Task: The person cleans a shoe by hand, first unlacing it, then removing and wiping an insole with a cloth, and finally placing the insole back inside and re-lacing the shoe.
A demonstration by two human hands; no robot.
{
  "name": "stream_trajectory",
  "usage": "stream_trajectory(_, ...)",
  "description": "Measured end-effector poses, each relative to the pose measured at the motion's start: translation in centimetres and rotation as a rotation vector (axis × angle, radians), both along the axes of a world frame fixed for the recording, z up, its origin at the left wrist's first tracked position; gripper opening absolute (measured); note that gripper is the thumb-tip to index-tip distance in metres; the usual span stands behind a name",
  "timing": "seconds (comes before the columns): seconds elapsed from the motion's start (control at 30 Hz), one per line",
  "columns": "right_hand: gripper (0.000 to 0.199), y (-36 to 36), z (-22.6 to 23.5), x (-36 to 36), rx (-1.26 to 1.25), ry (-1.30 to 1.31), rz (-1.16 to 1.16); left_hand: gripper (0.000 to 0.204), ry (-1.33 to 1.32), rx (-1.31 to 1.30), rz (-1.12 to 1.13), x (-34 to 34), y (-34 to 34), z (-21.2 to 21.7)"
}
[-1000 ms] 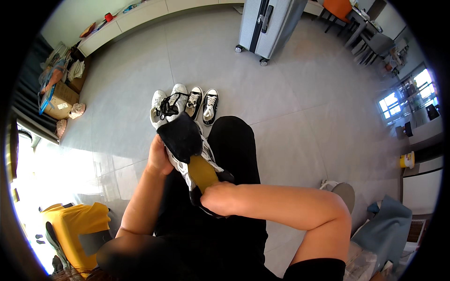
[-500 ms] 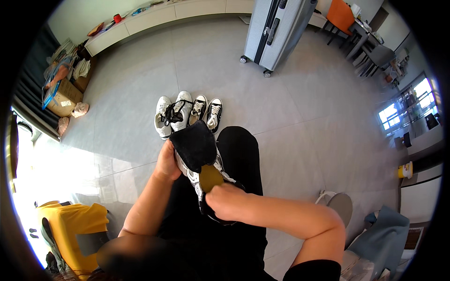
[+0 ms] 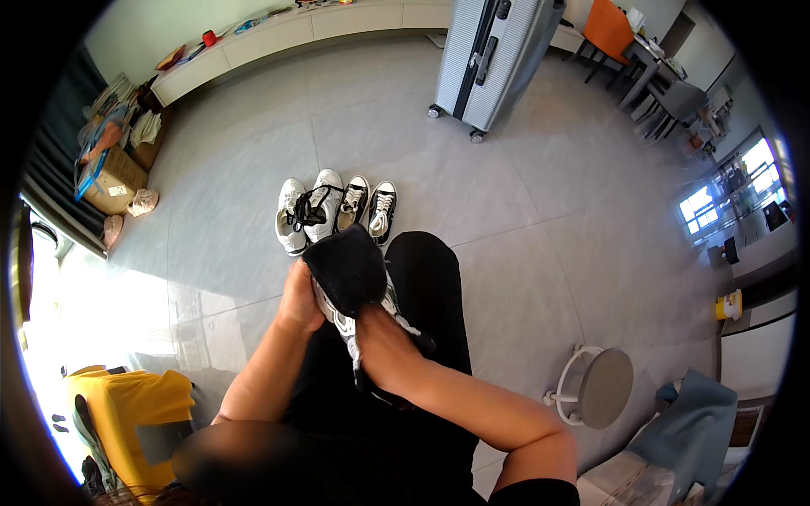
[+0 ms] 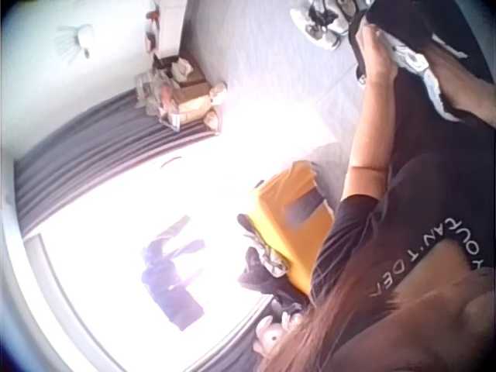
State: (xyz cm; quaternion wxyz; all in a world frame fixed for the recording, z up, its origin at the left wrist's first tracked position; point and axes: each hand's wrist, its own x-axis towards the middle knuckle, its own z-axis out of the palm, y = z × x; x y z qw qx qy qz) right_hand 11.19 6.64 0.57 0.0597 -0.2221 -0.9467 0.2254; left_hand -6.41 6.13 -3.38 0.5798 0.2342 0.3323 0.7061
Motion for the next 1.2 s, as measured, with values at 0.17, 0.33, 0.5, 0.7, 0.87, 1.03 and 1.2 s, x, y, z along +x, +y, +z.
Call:
stream_trajectory(0.17,0.021,0.1,-1.6,-0.7,0.183,0.172,-0.101,0.048,0.05,-0.028,-0.037,0.4,0.6,1.7)
stream_trajectory(0.33,0.023,-0.4,-2.2,-0.5,0.127,0.168,-0.16,0.048,0.137,-0.041,-0.035,0.8,0.5,2.5)
stream_trajectory(0.5,0.026,-0.1,-0.8,-1.0,-0.173,0.069,-0.183,0.047,0.123,-0.02,-0.039,-0.2,-0.3,1.3)
stream_trajectory(0.7,0.027,-0.7,-0.8,-0.5,-0.139,0.064,-0.063,0.048,0.109,-0.087,0.021,0.2,-1.1,1.1)
stream_trajectory(0.87,0.018,-1.8,-1.3,-0.1,-0.608,0.571,-0.371,0.05,0.118,-0.048,-0.079,0.1,-0.2,1.7)
stream_trajectory(1.03,0.011,-1.4,-1.6,-2.5,-1.943,1.099,-0.971,0.051,0.151,0.009,-0.115,1.3,0.3,4.1)
stream_trajectory(1.2,0.019,-0.1,-1.1,-3.9,-2.032,1.169,-0.852,0.046,0.163,-0.072,-0.12,1.1,0.1,4.6)
